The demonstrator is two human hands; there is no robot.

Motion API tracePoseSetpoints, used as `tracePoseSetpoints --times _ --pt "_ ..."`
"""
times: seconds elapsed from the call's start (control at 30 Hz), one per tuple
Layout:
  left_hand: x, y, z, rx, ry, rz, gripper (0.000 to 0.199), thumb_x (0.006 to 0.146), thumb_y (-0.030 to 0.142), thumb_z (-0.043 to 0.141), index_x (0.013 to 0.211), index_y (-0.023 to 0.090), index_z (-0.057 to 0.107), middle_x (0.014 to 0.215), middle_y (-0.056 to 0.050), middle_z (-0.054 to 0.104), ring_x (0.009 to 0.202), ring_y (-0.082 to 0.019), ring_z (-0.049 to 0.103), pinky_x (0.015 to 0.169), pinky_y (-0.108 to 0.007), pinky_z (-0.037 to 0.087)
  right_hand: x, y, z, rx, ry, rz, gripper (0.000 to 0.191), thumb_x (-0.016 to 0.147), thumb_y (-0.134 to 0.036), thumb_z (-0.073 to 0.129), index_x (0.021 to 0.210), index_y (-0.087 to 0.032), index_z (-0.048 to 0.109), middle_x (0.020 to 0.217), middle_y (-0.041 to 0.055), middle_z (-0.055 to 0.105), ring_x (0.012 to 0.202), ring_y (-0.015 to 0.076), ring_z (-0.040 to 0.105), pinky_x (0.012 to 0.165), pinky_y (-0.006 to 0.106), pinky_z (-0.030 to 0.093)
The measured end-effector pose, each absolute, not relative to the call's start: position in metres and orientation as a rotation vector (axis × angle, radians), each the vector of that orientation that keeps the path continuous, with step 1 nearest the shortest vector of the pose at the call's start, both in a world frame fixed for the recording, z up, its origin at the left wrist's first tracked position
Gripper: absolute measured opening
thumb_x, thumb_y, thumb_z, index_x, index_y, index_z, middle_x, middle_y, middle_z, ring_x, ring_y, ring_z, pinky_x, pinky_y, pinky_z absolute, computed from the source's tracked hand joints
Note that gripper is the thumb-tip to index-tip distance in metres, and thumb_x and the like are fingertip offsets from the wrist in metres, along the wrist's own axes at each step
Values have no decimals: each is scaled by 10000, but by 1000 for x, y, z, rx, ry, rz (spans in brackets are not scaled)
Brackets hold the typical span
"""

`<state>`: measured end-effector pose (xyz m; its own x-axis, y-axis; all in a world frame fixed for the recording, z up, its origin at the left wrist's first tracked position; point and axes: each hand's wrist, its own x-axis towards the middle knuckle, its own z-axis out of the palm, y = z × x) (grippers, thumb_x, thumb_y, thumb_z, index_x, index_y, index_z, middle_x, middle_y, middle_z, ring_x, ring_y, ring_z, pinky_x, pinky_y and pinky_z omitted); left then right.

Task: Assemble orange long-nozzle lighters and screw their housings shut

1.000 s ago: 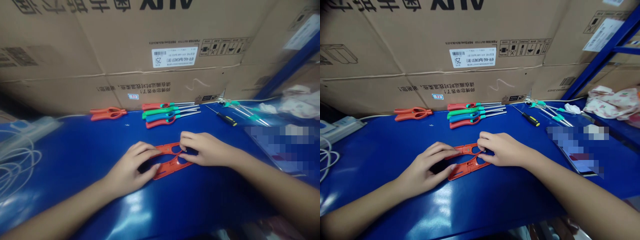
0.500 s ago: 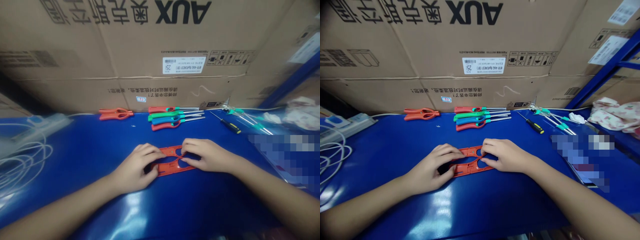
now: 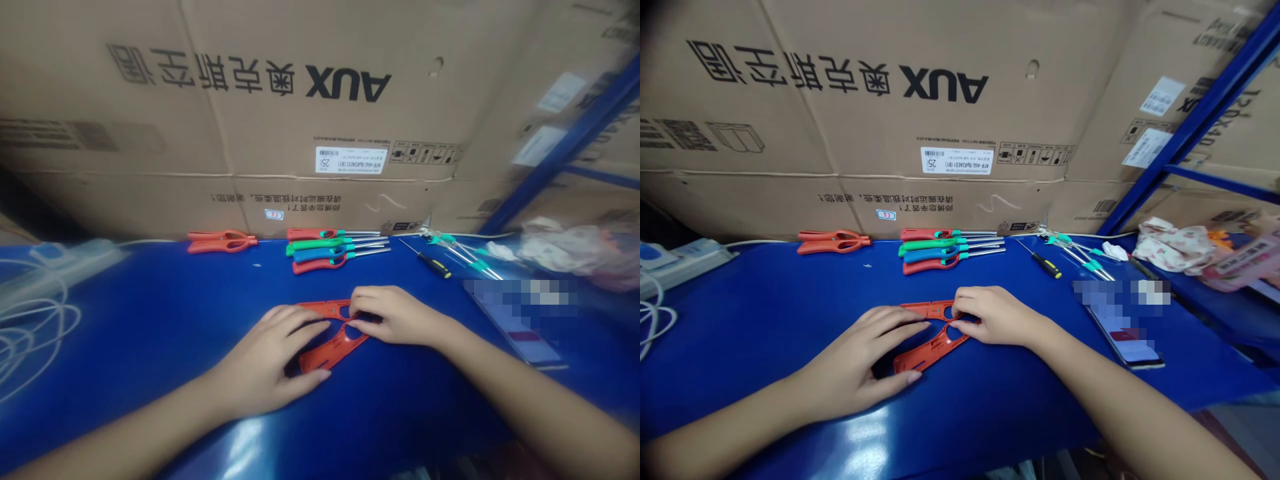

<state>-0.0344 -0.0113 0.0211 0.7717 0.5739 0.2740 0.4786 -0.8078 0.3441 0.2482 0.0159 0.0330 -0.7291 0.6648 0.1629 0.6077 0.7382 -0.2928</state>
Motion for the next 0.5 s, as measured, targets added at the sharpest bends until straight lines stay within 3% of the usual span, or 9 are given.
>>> tracePoseSetpoints --times 0.07,0.23,0.37,0.5 --pt "-34 -12 19 2742 819 503 598 890 495 664 1411 237 525 1403 -120 575 1270 -324 537 1053 -520 454 247 15 33 -1006 -2688 307 132 966 -322 586 952 -205 645 957 26 667 810 144 615 701 261 438" --pt "-35 -10 16 2753 847 496 389 955 331 562 1337 264 589 1435 -97 550 1309 -307 516 1065 -518 460 249 17 33 -1016 -2707 266 191 983 -355 561 1044 -214 675 1019 38 689 868 151 648 737 260 475" --pt "-36 -7 16 2730 880 508 388 950 282 542 1335 263 590 1400 -83 583 1272 -293 542 1056 -515 475 272 30 41 -1183 -2625 141 274 1023 -292 455 1179 -261 678 1177 32 695 1016 142 665 850 260 505" --pt "-37 -5 15 2720 881 517 427 925 262 554 1351 234 576 1388 -95 597 1255 -300 552 1049 -528 479 331 50 56 -1692 -2315 -99 282 990 -287 459 1086 -204 710 1173 103 704 1090 268 652 932 414 500"
